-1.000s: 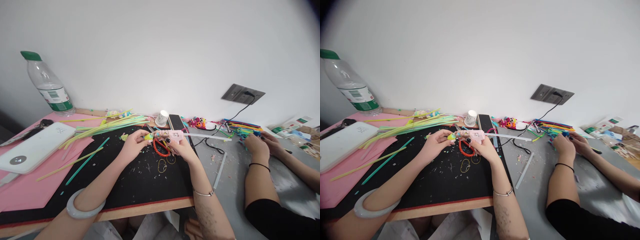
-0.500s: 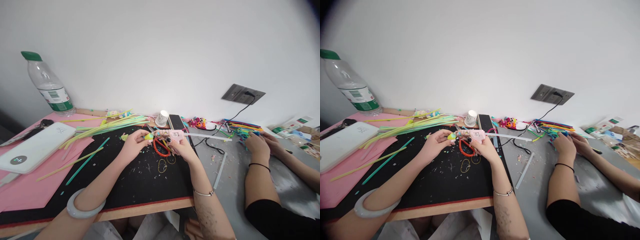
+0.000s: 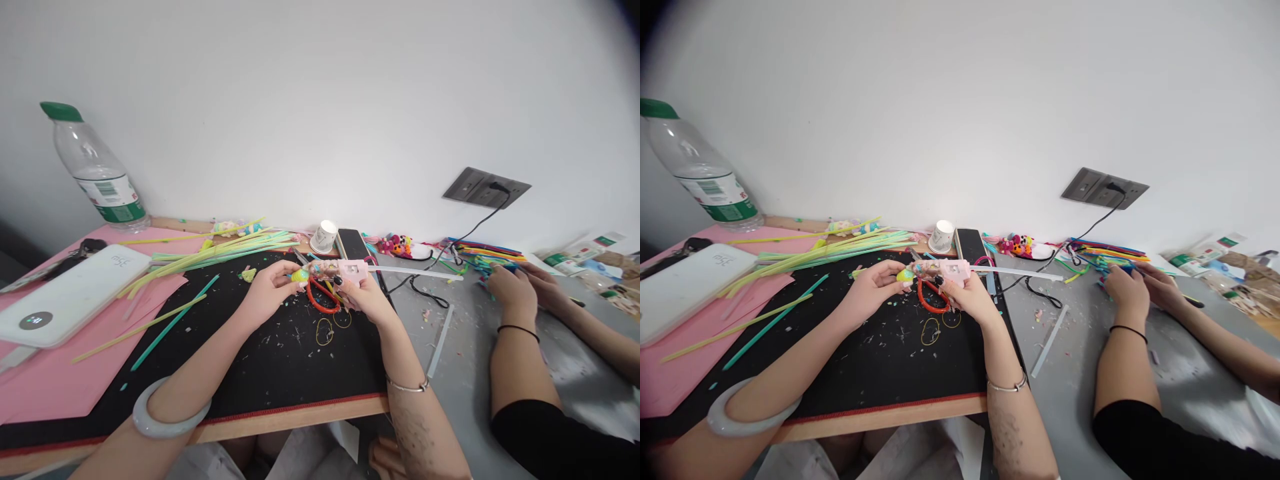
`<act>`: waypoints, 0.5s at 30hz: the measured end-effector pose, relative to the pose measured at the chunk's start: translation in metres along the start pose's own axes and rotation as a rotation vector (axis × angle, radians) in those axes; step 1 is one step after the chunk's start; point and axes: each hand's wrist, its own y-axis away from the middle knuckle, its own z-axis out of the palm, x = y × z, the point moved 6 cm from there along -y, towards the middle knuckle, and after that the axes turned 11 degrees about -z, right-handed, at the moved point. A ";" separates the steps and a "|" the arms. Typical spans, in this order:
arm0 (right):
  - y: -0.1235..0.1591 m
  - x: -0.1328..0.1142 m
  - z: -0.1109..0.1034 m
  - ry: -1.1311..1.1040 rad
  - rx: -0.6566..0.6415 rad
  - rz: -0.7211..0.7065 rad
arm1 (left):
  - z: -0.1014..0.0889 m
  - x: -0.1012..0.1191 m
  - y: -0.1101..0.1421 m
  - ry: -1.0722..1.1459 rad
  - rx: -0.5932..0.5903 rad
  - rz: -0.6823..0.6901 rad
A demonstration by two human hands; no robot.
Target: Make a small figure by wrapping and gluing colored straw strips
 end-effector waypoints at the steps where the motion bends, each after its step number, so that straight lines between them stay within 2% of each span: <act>1: 0.000 0.001 0.000 0.005 0.004 0.005 | 0.000 0.000 0.000 0.000 0.001 -0.002; 15: 0.000 -0.001 -0.001 -0.002 0.007 0.008 | -0.001 0.003 0.001 0.048 0.008 -0.017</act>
